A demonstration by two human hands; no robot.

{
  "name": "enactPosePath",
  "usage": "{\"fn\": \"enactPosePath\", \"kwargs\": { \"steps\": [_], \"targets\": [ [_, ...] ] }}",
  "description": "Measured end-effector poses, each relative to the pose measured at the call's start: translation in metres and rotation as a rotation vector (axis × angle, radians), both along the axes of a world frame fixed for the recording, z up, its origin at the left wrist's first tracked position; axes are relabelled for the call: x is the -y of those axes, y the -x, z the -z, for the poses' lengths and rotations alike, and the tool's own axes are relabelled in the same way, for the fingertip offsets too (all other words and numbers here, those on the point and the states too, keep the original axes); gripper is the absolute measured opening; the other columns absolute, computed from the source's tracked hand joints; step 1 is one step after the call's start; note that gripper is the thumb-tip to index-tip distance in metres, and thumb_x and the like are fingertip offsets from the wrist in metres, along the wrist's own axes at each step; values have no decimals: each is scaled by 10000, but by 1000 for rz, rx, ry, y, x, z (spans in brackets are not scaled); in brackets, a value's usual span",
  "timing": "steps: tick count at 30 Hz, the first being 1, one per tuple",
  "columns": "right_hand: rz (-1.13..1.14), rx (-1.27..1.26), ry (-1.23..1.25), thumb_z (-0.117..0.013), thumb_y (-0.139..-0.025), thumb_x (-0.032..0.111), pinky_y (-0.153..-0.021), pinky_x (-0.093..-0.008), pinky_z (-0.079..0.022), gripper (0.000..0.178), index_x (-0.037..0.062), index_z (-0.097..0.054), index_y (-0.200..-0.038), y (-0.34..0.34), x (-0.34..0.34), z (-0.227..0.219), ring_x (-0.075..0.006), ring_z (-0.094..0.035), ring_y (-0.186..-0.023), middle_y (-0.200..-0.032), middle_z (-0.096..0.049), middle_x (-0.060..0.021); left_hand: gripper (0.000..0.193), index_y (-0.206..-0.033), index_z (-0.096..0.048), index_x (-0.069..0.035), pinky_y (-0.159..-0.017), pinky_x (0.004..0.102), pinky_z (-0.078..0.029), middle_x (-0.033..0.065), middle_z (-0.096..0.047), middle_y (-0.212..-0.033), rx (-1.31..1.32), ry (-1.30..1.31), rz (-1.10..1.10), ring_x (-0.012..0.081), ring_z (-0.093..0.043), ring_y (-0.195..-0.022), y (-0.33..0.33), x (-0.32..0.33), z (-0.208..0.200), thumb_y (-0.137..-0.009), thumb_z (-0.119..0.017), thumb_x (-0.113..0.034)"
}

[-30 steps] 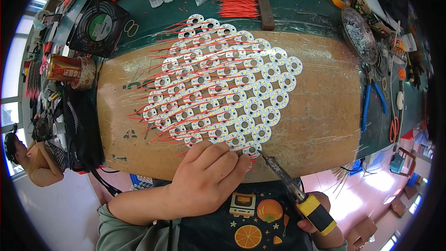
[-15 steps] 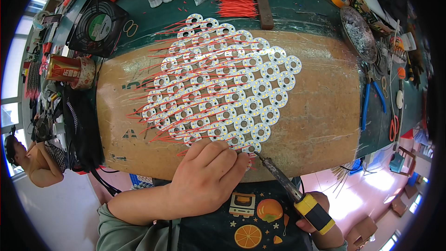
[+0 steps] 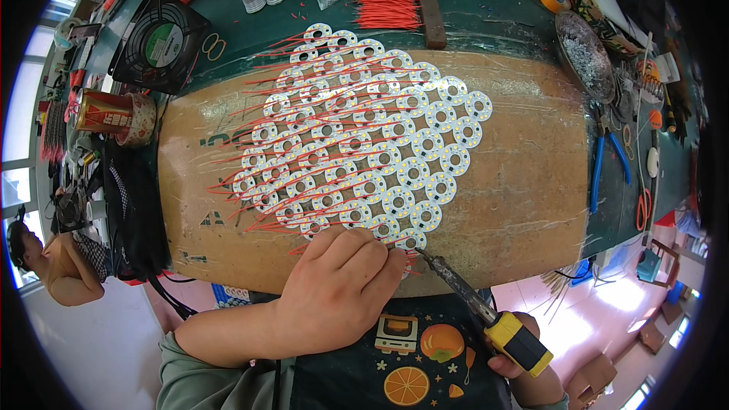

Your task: The person solders wires onto a circular LED circuit board array using a soldering iron.

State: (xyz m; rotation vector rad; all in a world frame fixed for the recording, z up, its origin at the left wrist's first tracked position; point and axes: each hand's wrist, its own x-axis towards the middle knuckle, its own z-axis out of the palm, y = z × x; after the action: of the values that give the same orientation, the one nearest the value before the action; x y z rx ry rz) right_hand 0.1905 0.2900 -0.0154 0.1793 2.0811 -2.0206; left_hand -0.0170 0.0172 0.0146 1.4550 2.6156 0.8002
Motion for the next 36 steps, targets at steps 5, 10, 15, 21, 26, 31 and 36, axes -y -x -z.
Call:
{"fn": "enactPosePath", "kwargs": {
  "steps": [5, 10, 15, 21, 26, 31, 36],
  "targets": [
    [-8, -58, -30, -857, -775, 379, -538, -294, -392, 467, 12, -618, -939, -3, -1, 2, -166, -514, -568, -710, -568, -40, 284, -1070, -704, -3, -814, 386, -487, 63, -573, -932, 10, 4, 1, 235, -600, -948, 1, 0, -1, -809, -689, -113],
    [43, 66, 19, -896, -759, 360, -535, -283, -375, 554, -11, -612, -1057, -19, -9, 4, -133, -508, -584, -710, -565, -27, 291, -1078, -701, -5, -815, 385, -487, 62, -574, -934, 2, 9, 1, 236, -600, -949, 0, 0, -1, -808, -687, -113],
    [26, 88, -105, -826, -759, 441, -615, -363, -526, 461, 51, -726, -984, -8, -10, -2, -298, -672, -658, -807, -678, -86, 293, -1071, -698, -11, -814, 382, -483, 60, -573, -935, -5, 17, -3, 235, -598, -954, 0, -1, -1, -802, -685, -125],
    [35, 77, -113, -828, -763, 427, -592, -371, -511, 457, 45, -724, -990, -4, -9, -1, -296, -659, -638, -797, -672, -81, 284, -1059, -698, -22, -808, 381, -479, 54, -566, -924, -25, 20, -10, 227, -593, -941, 0, 0, 0, -807, -678, -150],
    [22, 28, -4, -925, -739, 383, -545, -264, -388, 661, -27, -592, -1137, -15, -11, 11, -116, -532, -611, -724, -584, -22, 275, -1054, -700, -30, -804, 377, -477, 47, -557, -909, -27, 16, -2, 220, -588, -925, 1, -1, 0, -808, -677, -150],
    [22, 92, -8, -910, -740, 402, -536, -262, -378, 595, -2, -604, -1052, -8, -8, 2, -117, -522, -603, -717, -578, -14, 354, -1015, -746, -49, -771, 369, -508, 37, -614, -910, -25, -6, -33, 225, -630, -878, 1, -2, -1, -661, -746, -51],
    [3, 58, 53, -858, -753, 475, -532, -269, -370, 549, 12, -610, -913, 9, -2, -5, -127, -509, -588, -710, -574, -14, 360, -1018, -746, -47, -769, 372, -508, 38, -616, -911, -37, -11, -34, 227, -630, -881, 1, -3, -1, -658, -747, -47]
  ]
}}
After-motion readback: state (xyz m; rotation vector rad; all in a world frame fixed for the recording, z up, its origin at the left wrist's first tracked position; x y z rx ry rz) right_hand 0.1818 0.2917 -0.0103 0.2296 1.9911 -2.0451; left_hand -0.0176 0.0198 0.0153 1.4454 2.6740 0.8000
